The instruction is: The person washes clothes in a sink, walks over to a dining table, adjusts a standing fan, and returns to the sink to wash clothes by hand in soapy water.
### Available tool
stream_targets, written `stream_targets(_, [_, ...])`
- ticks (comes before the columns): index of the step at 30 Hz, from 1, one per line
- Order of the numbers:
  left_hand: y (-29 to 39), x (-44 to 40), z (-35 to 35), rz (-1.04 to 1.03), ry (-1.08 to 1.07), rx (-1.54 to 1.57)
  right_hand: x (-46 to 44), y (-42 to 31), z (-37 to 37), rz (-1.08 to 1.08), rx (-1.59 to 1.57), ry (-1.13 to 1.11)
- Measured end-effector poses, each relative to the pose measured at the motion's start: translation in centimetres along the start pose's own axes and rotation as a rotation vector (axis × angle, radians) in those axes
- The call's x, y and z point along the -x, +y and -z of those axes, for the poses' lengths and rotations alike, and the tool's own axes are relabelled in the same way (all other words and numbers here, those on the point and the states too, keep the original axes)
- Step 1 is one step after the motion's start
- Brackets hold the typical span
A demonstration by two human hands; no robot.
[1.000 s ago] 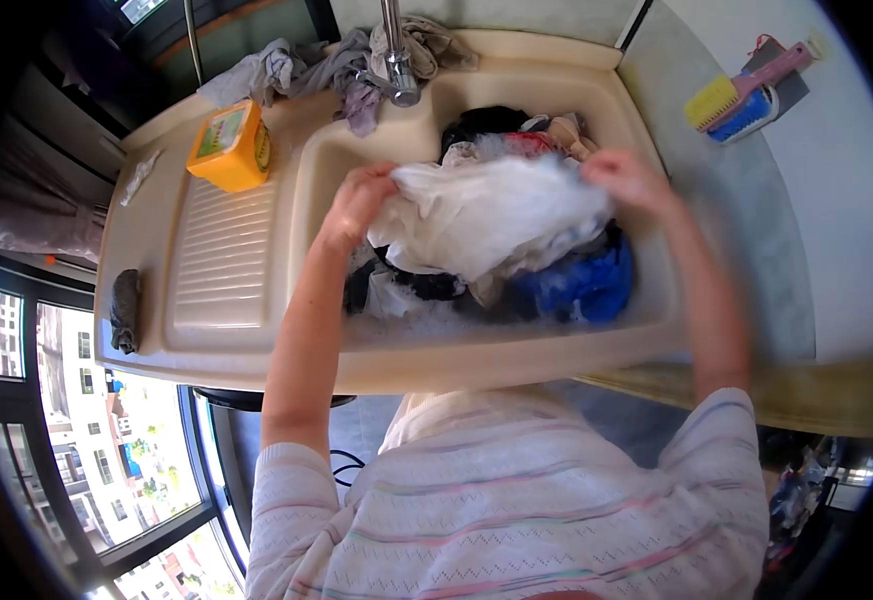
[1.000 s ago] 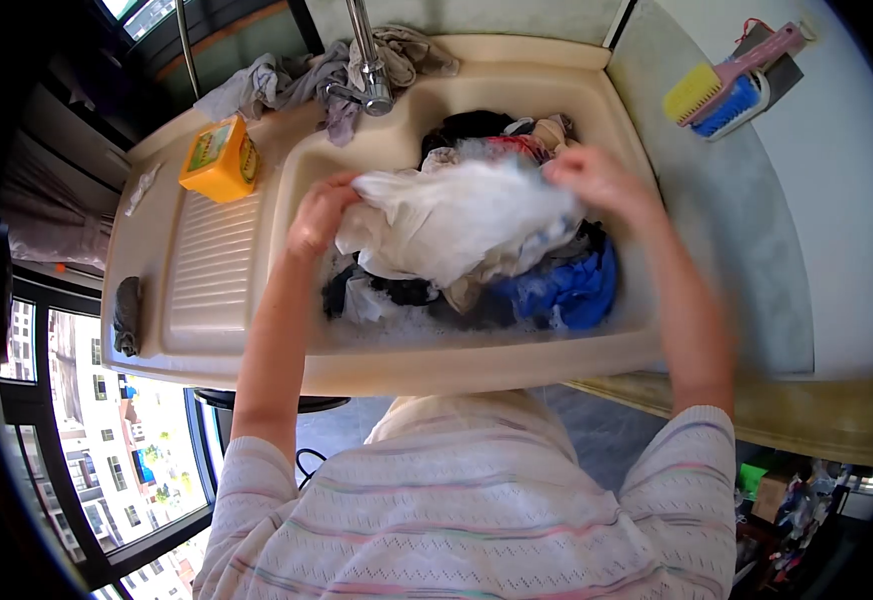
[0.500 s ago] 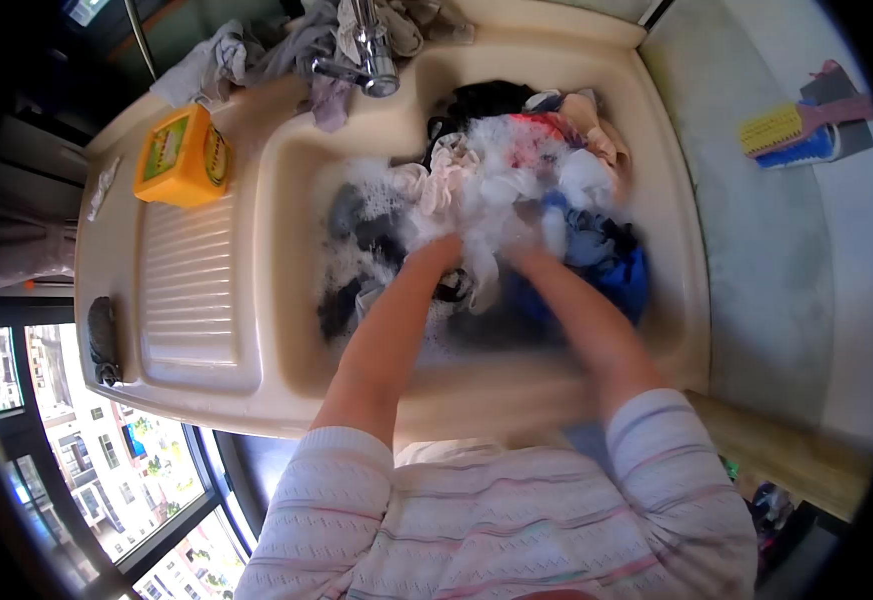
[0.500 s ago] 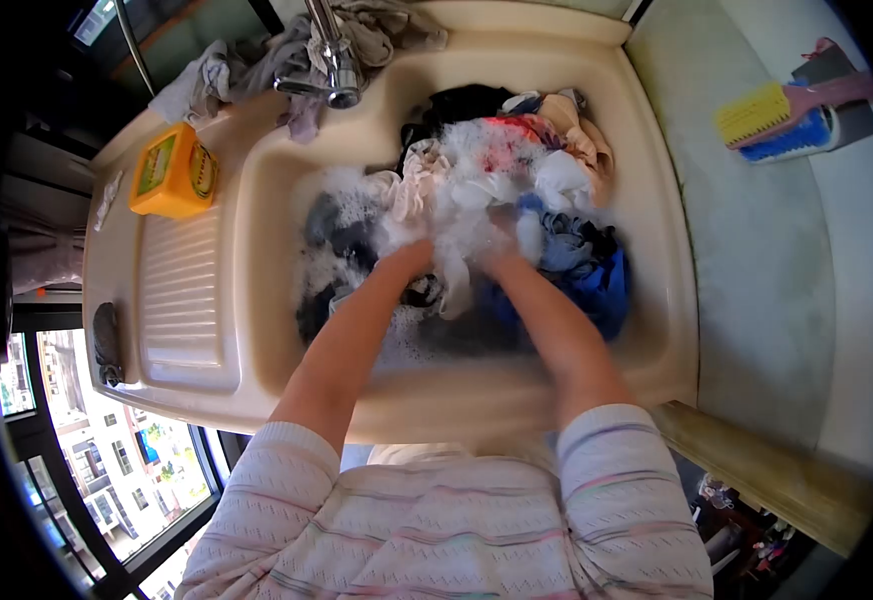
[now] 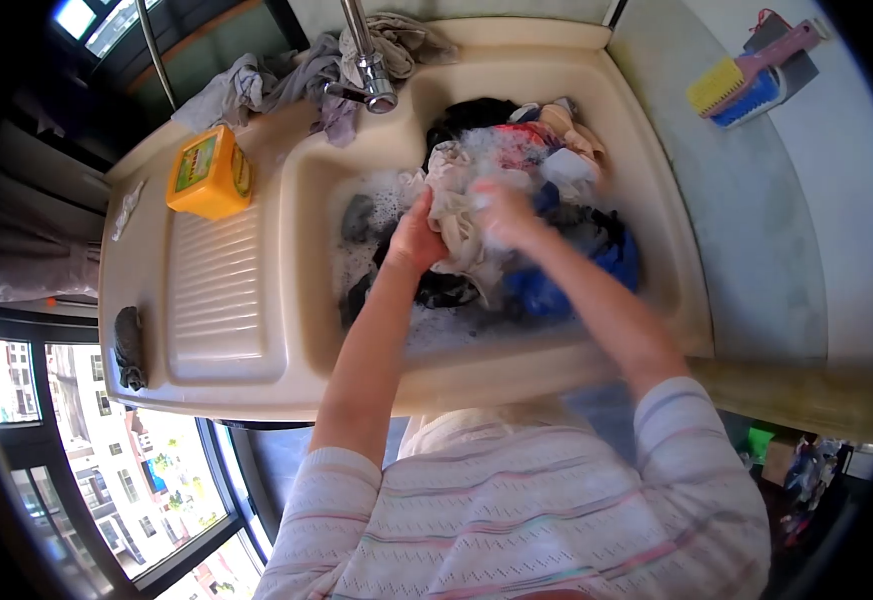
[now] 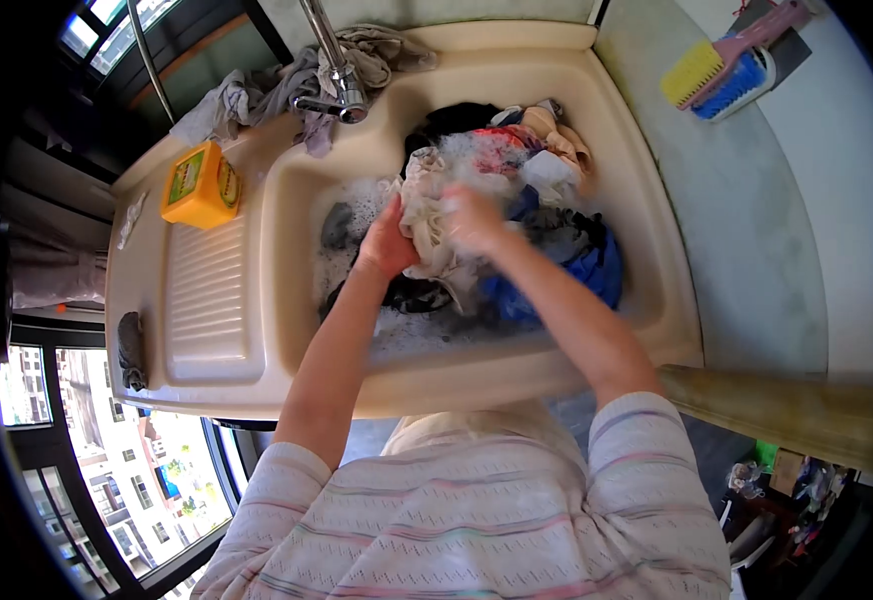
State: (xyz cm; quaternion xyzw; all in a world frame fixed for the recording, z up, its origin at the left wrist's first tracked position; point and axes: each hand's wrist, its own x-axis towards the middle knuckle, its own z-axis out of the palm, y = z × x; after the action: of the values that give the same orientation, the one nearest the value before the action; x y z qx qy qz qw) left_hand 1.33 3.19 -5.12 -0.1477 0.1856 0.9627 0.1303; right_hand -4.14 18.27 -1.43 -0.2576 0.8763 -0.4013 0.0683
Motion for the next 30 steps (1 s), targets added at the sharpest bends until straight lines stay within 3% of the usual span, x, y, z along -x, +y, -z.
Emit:
stream_targets(1, [-0.4, 1.1, -1.8, 0.045, 0.139, -0.106, 2.0, -5.0, -0.5, 0.056, -0.124, -0.095])
stream_targets(2, [-1.0, -2.5, 4.5, 0.007, 0.206, -0.322, 4.1, -7.8, -2.2, 0.120, -0.143, -0.101])
stream_targets(3, [-2.2, -1.2, 4.0, -0.186, 0.094, -0.497, 5.5, -8.5, -4.6, 0.435, 0.088, 0.094])
stream_targets(4, [-3.4, 0.2, 3.2, -0.382, -0.017, -0.668, 4.7, -7.3, -5.6, 0.358, 0.141, 0.184])
stream_targets(5, [-3.5, -0.1, 2.8, -0.276, 0.102, -0.486, 3.8, -6.0, -6.6, 0.275, 0.190, 0.268])
stream_targets(6, [-3.5, -1.0, 2.4, -0.173, 0.219, -0.300, 0.6, -2.1, -6.2, 0.173, 0.058, 0.179])
stream_targets(7, [-3.8, -1.0, 2.3, -0.065, 0.346, -0.103, -1.7, 1.3, -5.8, 0.021, 0.186, 0.211])
stream_targets(8, [-3.6, -0.4, 1.1, -0.057, 0.385, -0.122, -3.1, 3.2, -5.7, -0.133, 0.312, 0.249])
stream_targets(10, [-3.4, 0.6, -2.1, -0.045, 0.451, -0.132, -0.7, 0.3, -5.5, -0.084, 0.325, 0.236])
stream_targets(12, [-2.8, -0.5, 3.0, -0.130, 0.341, -0.120, -0.1, -0.8, -5.4, -0.050, 0.350, 0.214])
stream_targets(17, [-3.8, -2.2, 3.3, -0.021, 0.329, -0.216, -0.9, 1.6, -5.8, -0.027, 0.476, 0.124])
stream_targets(19, [-3.3, -2.5, 2.1, 0.031, 0.316, -0.366, -1.7, 7.4, -1.4, -0.169, 0.353, -0.018])
stream_targets(20, [-3.1, -2.3, 1.3, 0.060, 0.309, -0.432, -1.4, 8.3, 0.2, -0.220, 0.361, 0.021])
stream_targets(22, [0.5, 0.3, -0.2, -0.114, 0.558, -0.710, -1.6, 9.3, 4.1, -0.447, 0.341, -0.042])
stream_targets(24, [-0.1, 0.0, 0.9, -0.331, 0.731, -1.802, 0.9, 8.3, 1.8, -0.293, 0.219, 0.057])
stream_targets(26, [-2.4, -0.9, 0.3, -0.014, 0.414, -2.096, 4.0, 6.1, -2.4, 0.076, 0.594, -0.071])
stream_targets(27, [-3.4, -1.0, 0.2, 0.158, 0.239, -2.220, 4.5, 8.7, -4.0, 0.218, 0.674, -0.020])
stream_targets(30, [-2.2, -0.7, 2.2, -0.081, 0.418, -1.999, 1.3, 12.0, -2.3, -0.195, 0.453, -0.393])
